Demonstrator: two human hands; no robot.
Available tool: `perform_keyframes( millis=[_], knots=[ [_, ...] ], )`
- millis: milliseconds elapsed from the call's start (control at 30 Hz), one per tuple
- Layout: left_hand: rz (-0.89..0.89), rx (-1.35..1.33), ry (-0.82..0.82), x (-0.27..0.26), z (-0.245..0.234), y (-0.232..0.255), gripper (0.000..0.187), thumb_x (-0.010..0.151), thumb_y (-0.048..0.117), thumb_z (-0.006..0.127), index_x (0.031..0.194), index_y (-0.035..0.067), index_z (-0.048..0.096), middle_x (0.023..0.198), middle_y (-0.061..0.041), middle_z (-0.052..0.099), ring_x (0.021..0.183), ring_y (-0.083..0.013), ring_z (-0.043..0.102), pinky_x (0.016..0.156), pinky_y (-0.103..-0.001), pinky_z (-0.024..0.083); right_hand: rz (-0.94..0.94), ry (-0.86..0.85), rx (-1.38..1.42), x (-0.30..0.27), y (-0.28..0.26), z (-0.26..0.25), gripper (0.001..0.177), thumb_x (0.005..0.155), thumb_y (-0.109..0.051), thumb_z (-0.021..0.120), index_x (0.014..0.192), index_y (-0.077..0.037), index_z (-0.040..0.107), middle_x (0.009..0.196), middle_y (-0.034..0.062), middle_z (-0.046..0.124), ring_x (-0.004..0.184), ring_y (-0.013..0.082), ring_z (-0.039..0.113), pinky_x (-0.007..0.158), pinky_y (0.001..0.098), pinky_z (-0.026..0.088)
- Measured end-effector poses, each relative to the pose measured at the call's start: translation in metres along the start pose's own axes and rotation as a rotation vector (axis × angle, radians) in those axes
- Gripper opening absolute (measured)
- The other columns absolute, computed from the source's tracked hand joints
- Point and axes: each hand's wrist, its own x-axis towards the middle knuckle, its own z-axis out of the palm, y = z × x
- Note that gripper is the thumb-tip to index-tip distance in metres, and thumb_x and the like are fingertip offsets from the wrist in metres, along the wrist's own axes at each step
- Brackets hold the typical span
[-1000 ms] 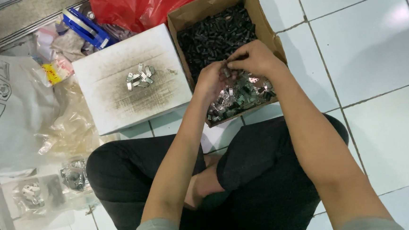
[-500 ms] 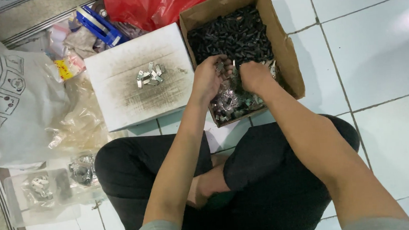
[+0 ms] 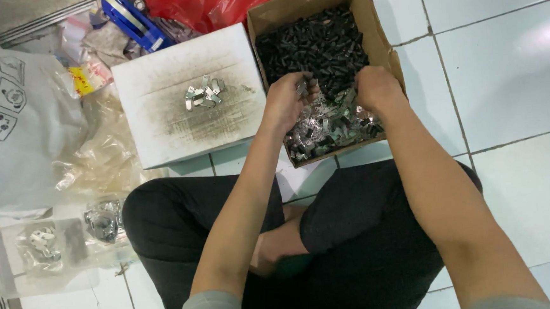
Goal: Sorting and packaging small metal hinges into a cardboard box and plastic bags.
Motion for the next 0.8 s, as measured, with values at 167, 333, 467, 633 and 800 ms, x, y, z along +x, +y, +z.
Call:
perform_keyframes(
  millis=[167,333,467,633,800],
  knots=[
    [0.020,0.024,-0.056,0.000,0.003,-0.009,0.042,0.107,0.010,0.049,0.136,-0.019,0.046,0.126,-0.032,0.054,0.110,-0.0340,0.066,0.101,-0.049,0.059,-0.072,-0.097,0.116,-0.038,-0.039,-0.033,0.041,0.084,-0.002,0.071,0.124,0.006,0.073,0.114,0.0335,0.072,0.109,0.0517,0.068,0.084,0.0620,0.059],
    [-0.009,0.013,-0.006,-0.013,0.008,-0.003,0.044,0.106,0.009,0.045,0.138,-0.021,0.045,0.125,-0.033,0.053,0.107,-0.0346,0.066,0.097,-0.050,0.060,-0.153,-0.037,0.023,-0.019,-0.042,-0.001,0.034,0.091,0.002,0.060,0.121,0.005,0.075,0.108,0.0327,0.073,0.100,0.0491,0.071,0.077,0.0617,0.061],
    [0.057,0.017,-0.017,-0.007,0.004,-0.002,0.040,0.103,0.010,0.054,0.130,-0.020,0.053,0.114,-0.030,0.058,0.098,-0.0314,0.068,0.092,-0.047,0.062,-0.109,-0.080,-0.086,-0.004,-0.030,0.020,0.020,0.089,0.001,0.060,0.093,0.006,0.079,0.087,0.0274,0.075,0.087,0.0441,0.075,0.069,0.0569,0.062],
    [0.065,0.018,-0.066,-0.012,0.003,0.006,0.041,0.107,0.012,0.047,0.133,-0.020,0.049,0.121,-0.033,0.055,0.104,-0.0347,0.066,0.097,-0.053,0.059,-0.236,-0.157,0.066,-0.062,-0.094,-0.019,0.019,0.082,-0.006,0.068,0.087,0.009,0.078,0.083,0.0315,0.074,0.086,0.0510,0.073,0.066,0.0582,0.059],
    [0.038,-0.063,-0.007,-0.017,0.006,0.011,0.042,0.103,0.013,0.051,0.129,-0.019,0.054,0.112,-0.029,0.060,0.099,-0.0343,0.069,0.094,-0.049,0.061,-0.486,-0.183,-0.257,-0.069,-0.129,0.004,0.024,0.083,-0.022,0.073,0.094,-0.001,0.080,0.087,0.0171,0.078,0.091,0.0327,0.077,0.070,0.0387,0.063]
  ],
)
